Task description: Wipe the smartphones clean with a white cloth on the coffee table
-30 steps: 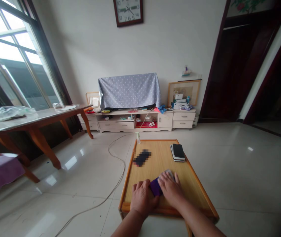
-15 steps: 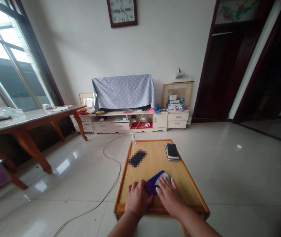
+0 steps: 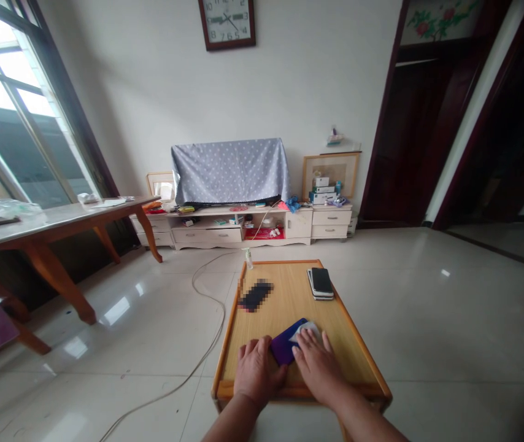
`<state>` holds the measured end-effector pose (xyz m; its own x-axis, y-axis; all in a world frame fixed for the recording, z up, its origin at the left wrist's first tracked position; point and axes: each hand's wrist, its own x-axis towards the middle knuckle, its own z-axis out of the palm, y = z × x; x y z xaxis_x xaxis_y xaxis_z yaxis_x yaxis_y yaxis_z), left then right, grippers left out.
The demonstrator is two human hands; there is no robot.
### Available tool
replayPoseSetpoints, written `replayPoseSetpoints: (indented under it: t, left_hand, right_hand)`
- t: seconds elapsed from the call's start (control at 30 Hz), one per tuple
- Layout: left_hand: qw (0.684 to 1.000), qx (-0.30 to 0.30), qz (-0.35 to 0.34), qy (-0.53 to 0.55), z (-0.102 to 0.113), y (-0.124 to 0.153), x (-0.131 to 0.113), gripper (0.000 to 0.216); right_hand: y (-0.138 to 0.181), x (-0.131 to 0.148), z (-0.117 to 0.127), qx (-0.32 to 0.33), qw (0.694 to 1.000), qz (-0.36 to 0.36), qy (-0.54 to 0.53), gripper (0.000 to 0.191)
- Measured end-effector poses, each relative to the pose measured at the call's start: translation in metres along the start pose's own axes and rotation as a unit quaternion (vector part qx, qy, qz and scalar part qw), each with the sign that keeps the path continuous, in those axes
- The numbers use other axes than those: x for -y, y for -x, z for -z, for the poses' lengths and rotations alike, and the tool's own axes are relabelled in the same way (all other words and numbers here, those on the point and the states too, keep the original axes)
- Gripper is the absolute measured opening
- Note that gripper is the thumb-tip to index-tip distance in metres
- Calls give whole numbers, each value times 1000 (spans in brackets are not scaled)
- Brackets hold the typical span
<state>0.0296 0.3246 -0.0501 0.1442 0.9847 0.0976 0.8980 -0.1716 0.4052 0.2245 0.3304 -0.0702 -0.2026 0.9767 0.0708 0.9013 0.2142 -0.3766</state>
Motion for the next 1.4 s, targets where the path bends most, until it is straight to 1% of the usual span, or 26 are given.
replayPoseSetpoints:
  t: [0.1,0.13,0.17,0.2,0.33,0.37,0.43,0.57,0.63,0.7,0.77,0.83,0.9,0.97,1.07,1.1,1.13,1.17,1.3,1.37,1.4]
  left_hand:
    - [1000,21,-1,-5,3,0,0,46]
    - [1000,26,0,-6,4,0,-1,45]
    - [1000,29,2,-8,5,0,-1,44]
    - [1000,30,5,-9,5,0,-1,45]
    - [1000,20,17,-10,5,1,-1,60]
    - [1000,16,17,-7,4,1,-1,62]
    - [1000,7,10,4,2,0,1,59]
    - [1000,-2,-2,18,-3,-2,5,38]
    - [1000,-5,-2,19,-4,-3,5,40]
    - [1000,-16,1,20,-5,-3,5,49]
    - [999,-26,7,24,-5,-2,4,59]
    - [999,-26,12,25,-4,-2,4,63]
    - [999,-22,10,22,-4,-2,3,61]
    - [1000,-23,4,18,-5,-3,3,56]
    - [1000,-14,-2,14,-5,-4,3,44]
    - [1000,-11,-2,13,-5,-4,3,42]
    - [1000,-9,-1,11,-5,-3,3,43]
    - [1000,-10,0,9,-5,-3,3,45]
    - [1000,-26,2,4,-4,-1,3,53]
    - [999,-32,0,8,-4,0,3,52]
    - [999,-33,-1,10,-4,0,3,51]
  right_hand:
    - [13,29,-7,39,992,112,-50,58]
    - [14,33,-7,47,987,138,-63,57]
    - [12,33,-6,48,986,145,-65,55]
    - [8,29,-4,41,989,132,-57,53]
    - [-18,3,5,-10,1000,24,-10,55]
    - [-22,0,5,-17,1000,14,-6,55]
    - [-25,7,-1,-13,1000,24,-5,53]
    - [-20,37,-16,22,993,114,-29,50]
    - [-24,40,-17,24,991,124,-35,49]
    - [-34,29,-11,15,995,95,-28,48]
    - [-44,11,-3,-2,999,50,-17,50]
    - [-48,-3,2,-18,1000,10,-5,53]
    - [-44,-5,1,-22,1000,-3,3,55]
    - [-31,5,-5,-8,1000,21,3,55]
    - [-11,22,-15,34,992,116,-26,53]
    - [-8,23,-16,43,989,139,-33,53]
    - [-6,20,-15,47,988,145,-34,53]
    - [-7,14,-13,43,990,130,-27,53]
    - [-19,-21,-1,0,1000,-2,19,57]
    - [-18,-28,-1,-6,999,-22,27,60]
    - [-14,-26,-3,-4,999,-22,29,60]
